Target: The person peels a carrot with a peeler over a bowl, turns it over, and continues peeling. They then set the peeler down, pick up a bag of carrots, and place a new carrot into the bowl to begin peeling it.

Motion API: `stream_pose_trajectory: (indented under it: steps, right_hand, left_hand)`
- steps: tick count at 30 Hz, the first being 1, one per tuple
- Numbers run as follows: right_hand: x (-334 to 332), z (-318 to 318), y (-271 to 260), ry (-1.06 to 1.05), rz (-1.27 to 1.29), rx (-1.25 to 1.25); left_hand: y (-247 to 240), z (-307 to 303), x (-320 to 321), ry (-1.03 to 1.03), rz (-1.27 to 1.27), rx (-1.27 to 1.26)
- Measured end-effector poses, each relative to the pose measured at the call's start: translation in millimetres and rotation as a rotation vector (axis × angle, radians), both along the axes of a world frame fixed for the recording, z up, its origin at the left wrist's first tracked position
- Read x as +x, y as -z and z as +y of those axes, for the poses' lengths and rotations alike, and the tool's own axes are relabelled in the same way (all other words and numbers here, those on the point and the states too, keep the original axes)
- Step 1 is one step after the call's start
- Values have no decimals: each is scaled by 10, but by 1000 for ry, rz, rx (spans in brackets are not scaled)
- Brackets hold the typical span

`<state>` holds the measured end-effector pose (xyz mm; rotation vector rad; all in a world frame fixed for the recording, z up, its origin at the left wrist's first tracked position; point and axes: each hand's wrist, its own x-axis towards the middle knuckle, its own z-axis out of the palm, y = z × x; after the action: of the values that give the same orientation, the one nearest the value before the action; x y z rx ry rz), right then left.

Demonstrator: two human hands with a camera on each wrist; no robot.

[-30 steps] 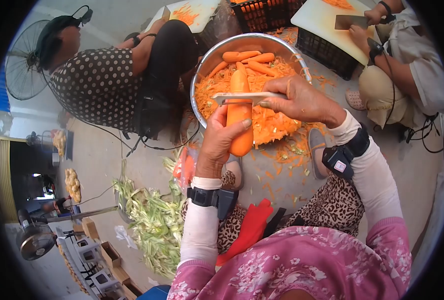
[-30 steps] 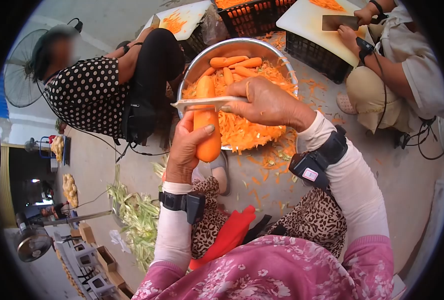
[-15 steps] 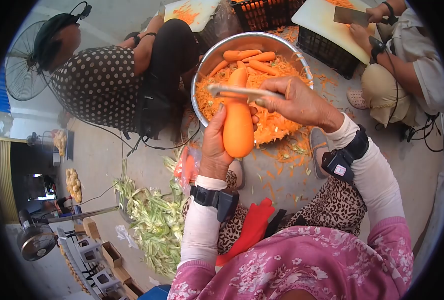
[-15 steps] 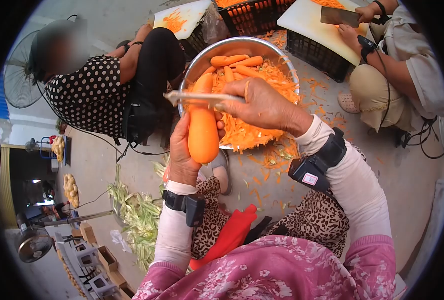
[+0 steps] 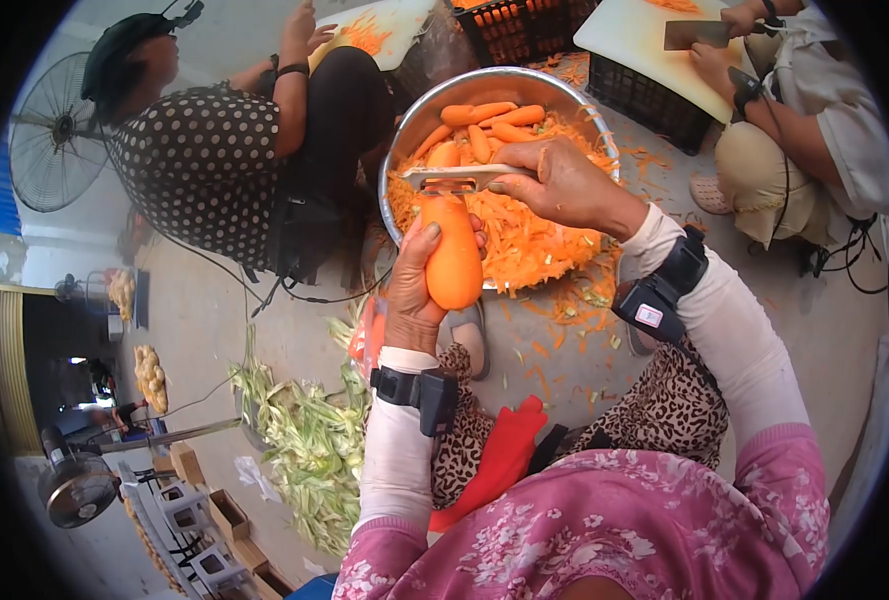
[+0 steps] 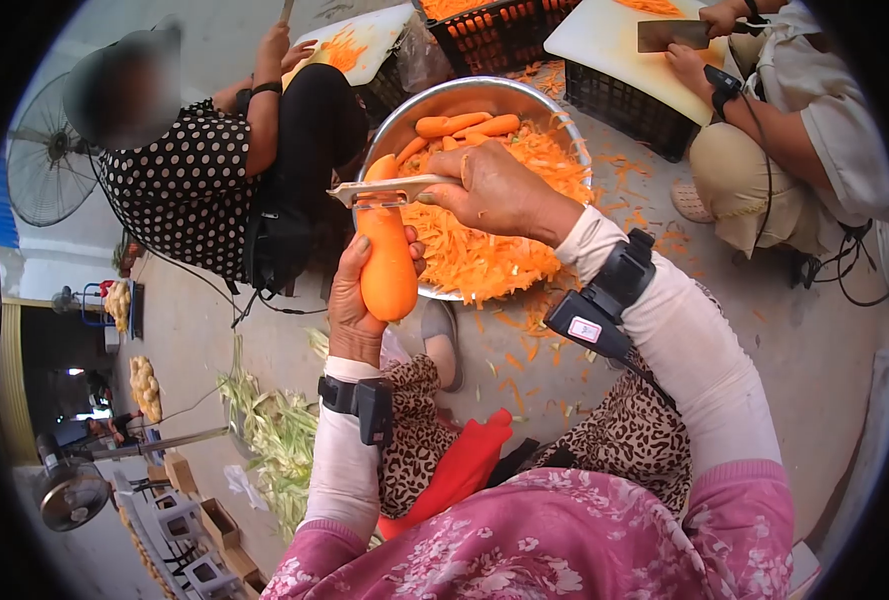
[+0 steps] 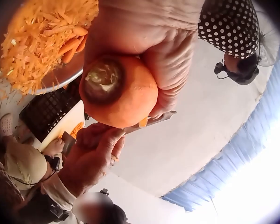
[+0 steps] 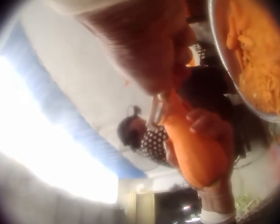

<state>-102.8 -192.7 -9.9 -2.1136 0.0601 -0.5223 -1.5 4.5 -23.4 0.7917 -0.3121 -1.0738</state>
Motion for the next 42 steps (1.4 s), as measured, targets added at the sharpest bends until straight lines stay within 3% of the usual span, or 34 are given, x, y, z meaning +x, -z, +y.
stream_pose_trajectory:
  steps: [7, 9, 10, 12, 13, 16, 18, 20, 24, 26, 28, 30, 32, 34, 35, 36, 38, 40, 42]
  right_hand:
    - [79, -43, 182, -23, 20, 109]
    - [134, -157, 308, 182, -147, -69]
    - [105, -305, 350, 190, -151, -66]
    - [30, -513, 321, 237, 103, -92]
    - [49, -510, 265, 215, 105, -110]
    - [-4, -330, 122, 250, -3, 98]
    - [2, -144, 28, 14, 76, 320]
    - [-25, -19, -15, -69, 108, 326]
    - [20, -81, 77, -129, 61, 114]
    - [131, -293, 275, 225, -157, -187]
    - [120, -353, 251, 277, -105, -165]
    - [44, -384, 131, 328, 55, -80]
    - [52, -338, 96, 288, 18, -7]
    - [9, -218, 6, 106, 80, 136]
    - [-18, -72, -24, 26, -5, 288]
    - [-61, 11, -51, 25, -4, 289]
    - [-137, 126, -119, -121, 61, 175]
    - [-154, 169, -152, -125, 111, 132]
    - [-100, 113, -82, 48, 19, -89]
  left_hand:
    - [63, 28, 4, -5, 60, 19]
    - [58, 42, -10, 8, 85, 14]
    - [30, 65, -23, 63, 50, -78]
    - [-31, 110, 10, 115, 12, -169]
    - [-35, 82, 19, 63, 2, -125]
    - [-25, 43, 5, 10, 24, -50]
    - [-35, 26, -4, 7, 30, -30]
    - [-61, 25, -13, 1, 5, -13]
    - [-27, 79, 11, 2, -166, 88]
    - [-72, 105, -46, 59, -225, 48]
    - [-127, 82, -48, 129, -285, 11]
    - [-99, 24, -82, 56, -139, -35]
    - [-38, 12, -39, 19, -24, -43]
    - [-34, -9, -5, 12, 154, -86]
    - [-33, -4, -4, 11, 153, -85]
    - [-36, 3, -6, -18, 161, -69]
    - [-36, 2, -8, -51, 171, -53]
    - [-23, -10, -21, -202, 77, 172]
    - [-7, 4, -25, -153, 114, 137]
